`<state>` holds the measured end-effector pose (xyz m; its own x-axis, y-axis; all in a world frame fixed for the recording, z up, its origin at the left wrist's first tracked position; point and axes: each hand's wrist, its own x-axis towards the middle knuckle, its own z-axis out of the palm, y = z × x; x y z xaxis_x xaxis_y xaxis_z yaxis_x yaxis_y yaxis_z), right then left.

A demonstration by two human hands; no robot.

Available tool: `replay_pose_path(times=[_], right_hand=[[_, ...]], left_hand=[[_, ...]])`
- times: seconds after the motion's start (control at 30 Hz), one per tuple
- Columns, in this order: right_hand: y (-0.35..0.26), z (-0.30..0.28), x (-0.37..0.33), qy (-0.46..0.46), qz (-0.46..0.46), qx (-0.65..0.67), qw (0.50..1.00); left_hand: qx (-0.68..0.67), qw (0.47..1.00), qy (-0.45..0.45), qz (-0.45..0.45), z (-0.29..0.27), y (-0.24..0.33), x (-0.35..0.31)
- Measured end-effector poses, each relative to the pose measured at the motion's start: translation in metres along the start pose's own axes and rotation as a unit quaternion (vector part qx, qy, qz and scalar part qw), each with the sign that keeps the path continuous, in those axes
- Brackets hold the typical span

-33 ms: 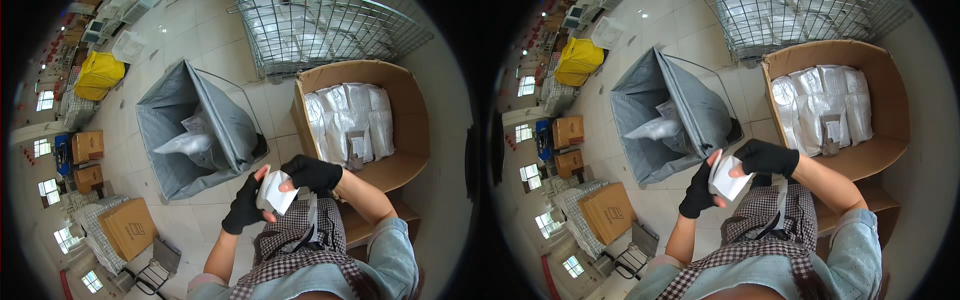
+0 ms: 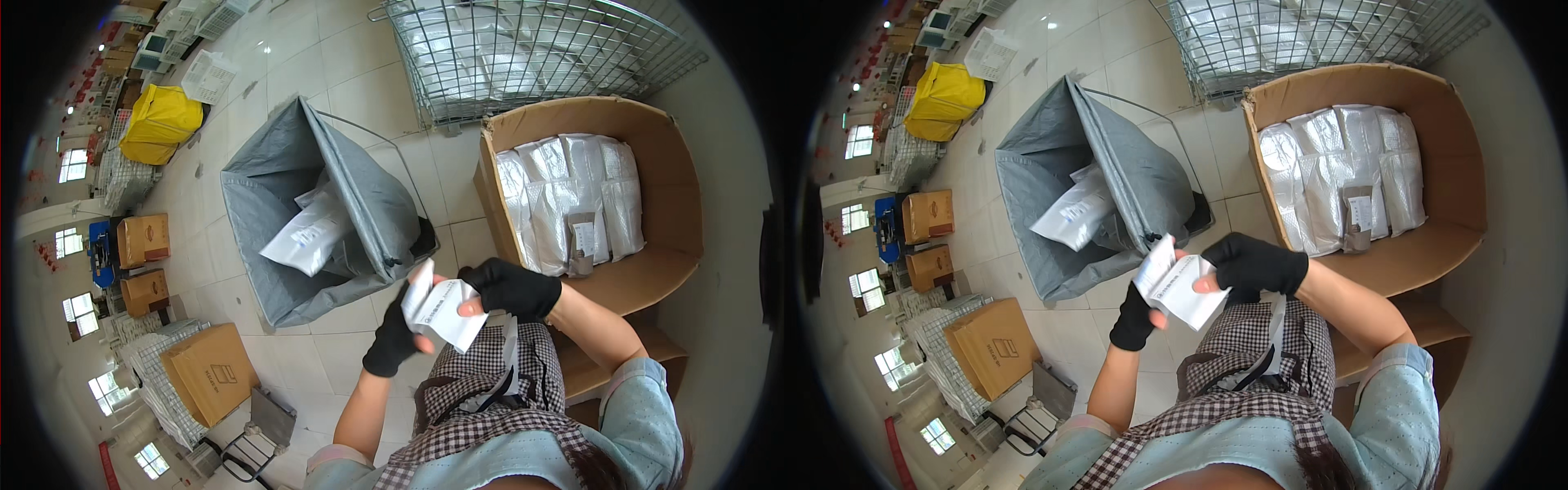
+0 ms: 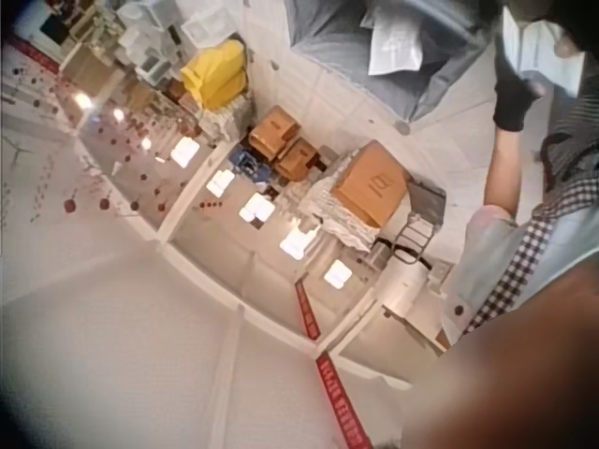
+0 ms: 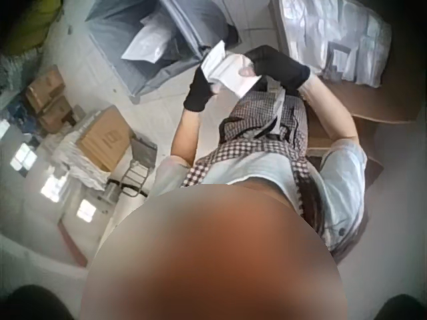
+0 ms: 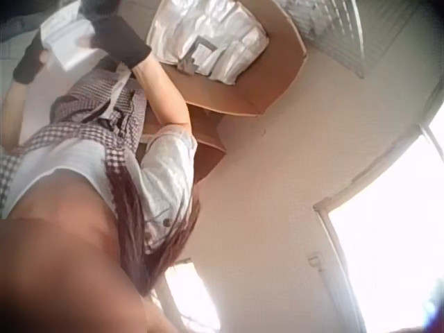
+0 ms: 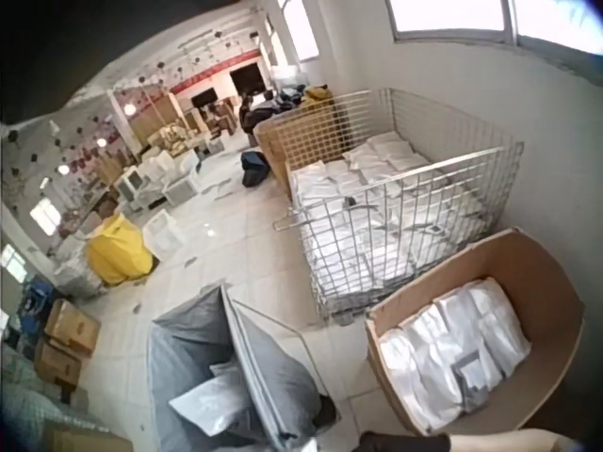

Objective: Sort and move packages from a large bin to a processing area.

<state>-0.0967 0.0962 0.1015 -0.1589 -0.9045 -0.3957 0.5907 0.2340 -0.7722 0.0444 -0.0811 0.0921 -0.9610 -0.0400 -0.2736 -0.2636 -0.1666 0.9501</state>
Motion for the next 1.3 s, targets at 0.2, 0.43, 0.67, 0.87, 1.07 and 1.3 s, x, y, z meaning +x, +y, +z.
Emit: replay_pose_path(times=[0.2, 0.43, 0.67, 0.87, 1.07, 1.3], right_hand=[[0.051, -0.030, -0.043, 0.015, 0.022, -0.304, 0.952], [0.038, -0.033, -0.053, 0.058, -0.166, -0.058, 0.983], [0.063, -0.043, -0.085, 0.105, -0.084, 0.003, 0.991], [0.058, -0.071, -0.105, 0.280, -0.302, -0.090, 0.907], [0.111, -0.217, -0.097, 0.323, -0.352, 0.437, 0.762], [0.211, -0.346, -0.014, 0.473, -0.165, 0.112, 0.858]], left_hand=[[-0.451, 0.876, 0.168, -0.029, 0.022, 0.002, 0.037], [-0.448, 0.881, 0.122, -0.089, 0.077, -0.002, 0.062], [-0.483, 0.851, 0.122, -0.164, 0.105, -0.029, 0.065], [-0.456, 0.856, 0.199, -0.138, 0.089, -0.065, 0.068], [-0.436, 0.855, 0.269, -0.083, 0.012, -0.106, 0.035], [-0.297, 0.898, 0.278, -0.169, 0.021, -0.076, 0.024]])
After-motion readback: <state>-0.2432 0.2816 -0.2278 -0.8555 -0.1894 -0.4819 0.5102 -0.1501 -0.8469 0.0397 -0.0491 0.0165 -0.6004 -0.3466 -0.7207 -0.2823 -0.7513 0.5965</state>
